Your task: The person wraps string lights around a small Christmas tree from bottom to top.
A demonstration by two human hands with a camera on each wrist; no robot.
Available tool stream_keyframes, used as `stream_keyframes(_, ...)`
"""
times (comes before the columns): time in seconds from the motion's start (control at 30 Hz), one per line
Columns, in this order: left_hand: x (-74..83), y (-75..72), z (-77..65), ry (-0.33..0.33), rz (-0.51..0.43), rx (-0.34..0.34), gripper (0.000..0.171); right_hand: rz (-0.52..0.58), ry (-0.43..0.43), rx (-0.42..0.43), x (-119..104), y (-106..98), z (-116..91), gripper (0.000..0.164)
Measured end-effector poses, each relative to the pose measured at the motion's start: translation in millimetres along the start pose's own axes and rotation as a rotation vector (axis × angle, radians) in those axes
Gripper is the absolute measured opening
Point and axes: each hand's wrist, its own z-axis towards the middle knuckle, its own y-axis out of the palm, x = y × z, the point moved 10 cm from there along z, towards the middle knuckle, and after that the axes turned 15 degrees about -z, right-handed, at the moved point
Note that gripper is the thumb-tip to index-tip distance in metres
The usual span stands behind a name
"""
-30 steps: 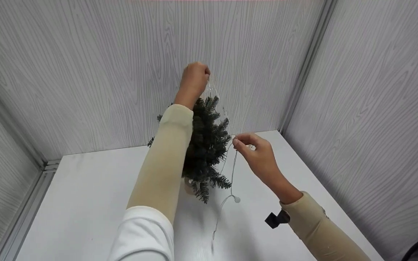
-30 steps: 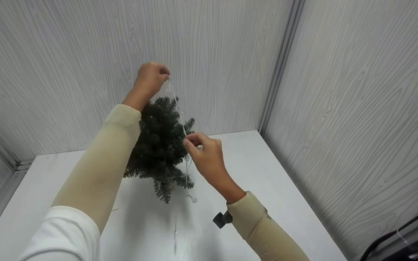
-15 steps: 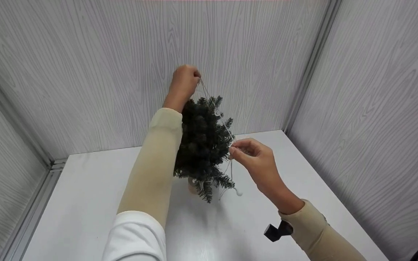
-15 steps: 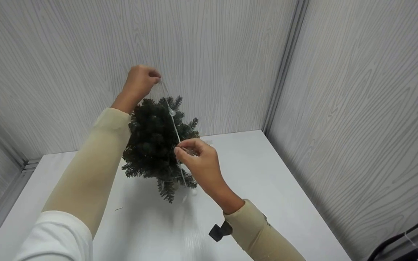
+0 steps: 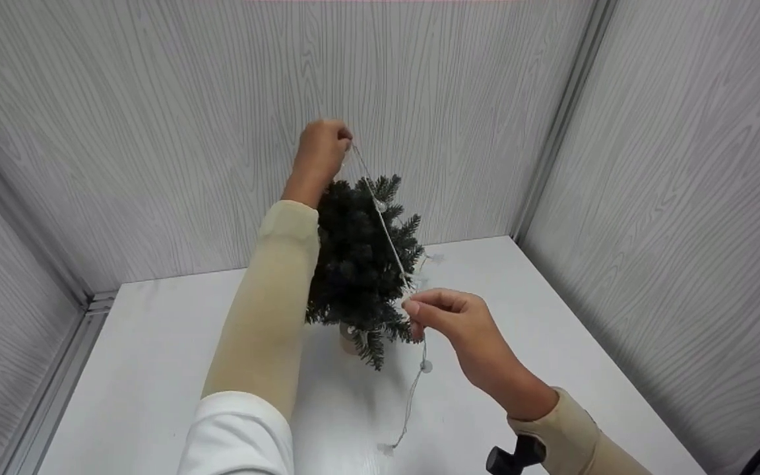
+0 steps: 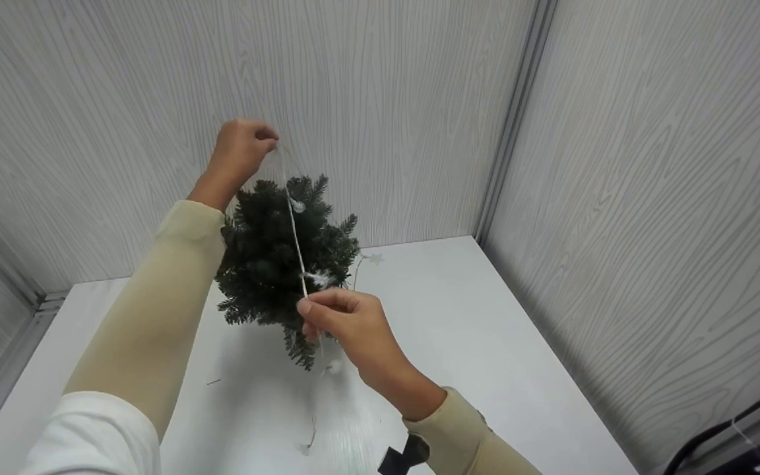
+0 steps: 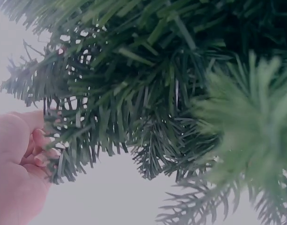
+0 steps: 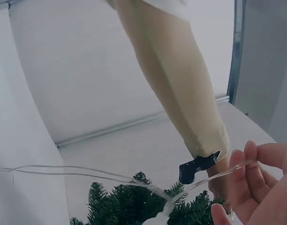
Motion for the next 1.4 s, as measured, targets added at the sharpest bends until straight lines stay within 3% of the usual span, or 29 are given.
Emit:
stream_keyframes(0.27,-0.4,-6.0,0.0,0.008,-0.016,0.006,0.027,0.032,-0.157,0.097,-41,0,-25,0.02)
stream_keyframes(0.43,-9.7,-12.6,-0.8,-0.021,-0.023,0.008,0.027,-0.015,-0.296,0.027,-67,22,-36,0.024)
stream_keyframes(0.53,-17.2,-16.4,-2.4,-0.028,-0.029,0.006,0.027,-0.035,-0.336,-0.014,-76,35,-39,0.023)
stream_keyframes(1.0,-56.1,-28.9,-11.1,0.004,-0.02,0.075,0.025,-0.131,-0.34,-0.07,-79,69,-33,0.018)
stream_keyframes(1.2,-72.4,-19.4,-14.3,-0.009,-0.007,0.017,0.025,-0.126,-0.331,-0.119,-74,77,-33,0.018)
stream_keyframes(1.4,-85.7,-20.1,-20.5,-0.025,-0.039,-0.016,0.023,-0.135,-0.326,-0.151,-70,81,-32,0.018)
